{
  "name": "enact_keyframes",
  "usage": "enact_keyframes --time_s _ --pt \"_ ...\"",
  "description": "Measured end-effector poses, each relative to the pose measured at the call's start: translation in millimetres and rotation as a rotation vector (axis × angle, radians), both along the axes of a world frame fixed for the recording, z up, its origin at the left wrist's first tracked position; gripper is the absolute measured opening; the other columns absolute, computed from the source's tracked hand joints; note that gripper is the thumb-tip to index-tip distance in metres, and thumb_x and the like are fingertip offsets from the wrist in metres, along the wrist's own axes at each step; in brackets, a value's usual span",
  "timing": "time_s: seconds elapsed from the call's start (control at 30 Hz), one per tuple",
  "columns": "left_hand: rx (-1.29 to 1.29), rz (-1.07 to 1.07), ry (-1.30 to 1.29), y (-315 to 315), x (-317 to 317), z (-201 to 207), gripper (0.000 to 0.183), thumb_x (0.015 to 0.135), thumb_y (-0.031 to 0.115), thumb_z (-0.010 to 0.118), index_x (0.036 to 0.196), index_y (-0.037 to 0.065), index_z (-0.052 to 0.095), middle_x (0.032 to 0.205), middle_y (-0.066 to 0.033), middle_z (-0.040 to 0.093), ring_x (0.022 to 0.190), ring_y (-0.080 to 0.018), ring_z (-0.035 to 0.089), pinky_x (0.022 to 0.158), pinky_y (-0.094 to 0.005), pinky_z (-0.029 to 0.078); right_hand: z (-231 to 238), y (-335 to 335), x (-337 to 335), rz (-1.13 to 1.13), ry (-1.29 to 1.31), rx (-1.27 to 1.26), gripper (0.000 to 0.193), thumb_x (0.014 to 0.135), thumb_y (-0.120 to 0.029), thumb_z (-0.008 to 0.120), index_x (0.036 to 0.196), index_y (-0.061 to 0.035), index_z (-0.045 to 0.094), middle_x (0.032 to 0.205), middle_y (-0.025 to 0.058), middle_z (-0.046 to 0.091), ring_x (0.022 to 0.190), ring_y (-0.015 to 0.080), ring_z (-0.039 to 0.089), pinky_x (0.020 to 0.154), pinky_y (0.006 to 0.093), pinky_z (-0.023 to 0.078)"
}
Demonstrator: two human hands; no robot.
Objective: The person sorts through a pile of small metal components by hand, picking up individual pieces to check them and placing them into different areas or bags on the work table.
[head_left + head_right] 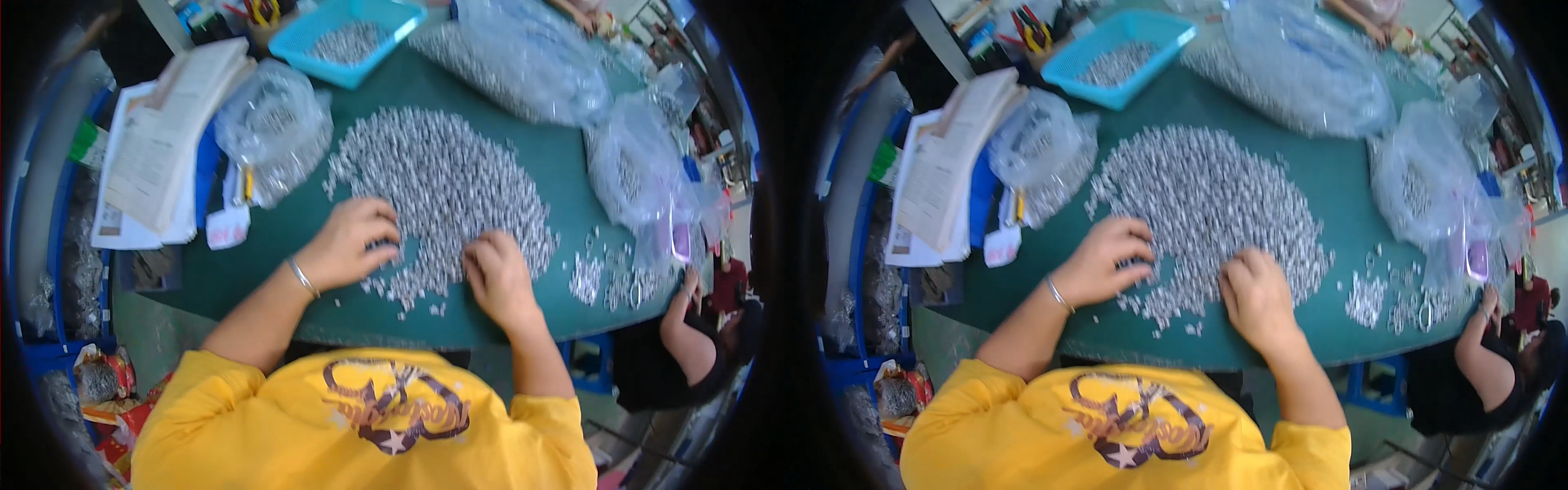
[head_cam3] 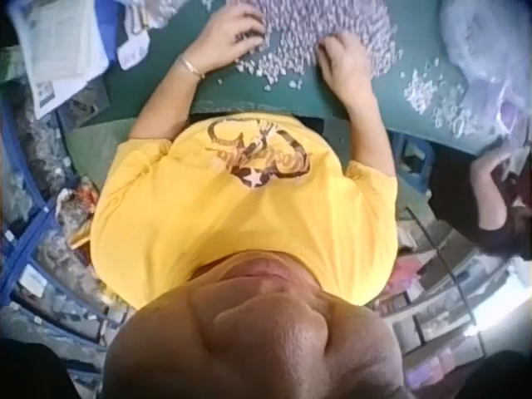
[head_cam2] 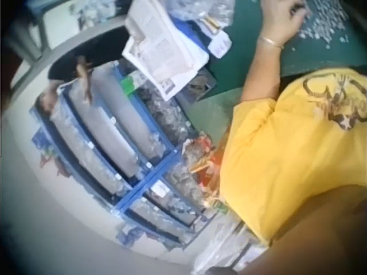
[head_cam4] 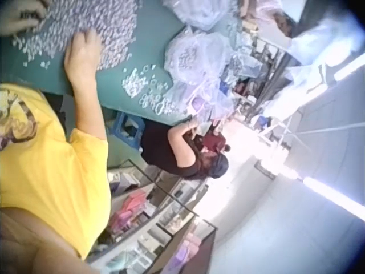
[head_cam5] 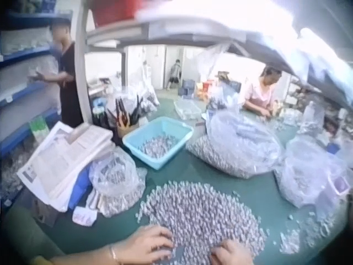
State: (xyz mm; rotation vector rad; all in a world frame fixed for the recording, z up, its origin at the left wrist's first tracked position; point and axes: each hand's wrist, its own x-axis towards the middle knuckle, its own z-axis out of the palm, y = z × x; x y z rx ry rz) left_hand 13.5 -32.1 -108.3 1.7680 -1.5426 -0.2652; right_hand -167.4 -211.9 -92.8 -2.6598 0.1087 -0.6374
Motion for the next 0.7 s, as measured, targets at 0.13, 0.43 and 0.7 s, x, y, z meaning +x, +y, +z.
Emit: enact_keyframes --time_s 0.13,0.43,0.7 --pt "-0.153 0.122 -0.137 -4 -19 19 0.014 0.067 0.012 0.069 0.078 0.008 0.062 0.096 -0.0093 0.055 0.090 -0.0273 0.053 0.080 -0.0378 0.041 2 5 4 0.003 -0.011 -0.072 0.014 0.063 -0.003 0.063 0.073 -0.0030 0.053 0.079 0.0135 0.052 0.072 0.0314 0.052 0.064 0.0389 0.043" --pt "-0.119 -0.118 -0.167 -38 -44 -12 0.014 0.072 0.009 0.063 0.084 0.005 0.058 0.083 -0.0080 0.052 0.076 -0.0258 0.054 0.066 -0.0353 0.044 -4 14 0 -0.012 -0.086 0.060 0.017 0.069 0.001 0.061 0.086 -0.0023 0.059 0.079 0.0120 0.056 0.071 0.0296 0.054 0.063 0.0370 0.045" --pt "-0.138 0.009 -0.107 -32 -45 -12 0.012 0.071 0.005 0.063 0.081 0.003 0.057 0.081 -0.0100 0.052 0.075 -0.0283 0.054 0.065 -0.0361 0.045 0 30 -13 -0.150 -0.136 0.307 0.015 0.069 0.004 0.064 0.082 -0.0012 0.059 0.081 0.0137 0.058 0.071 0.0280 0.057 0.063 0.0327 0.046"
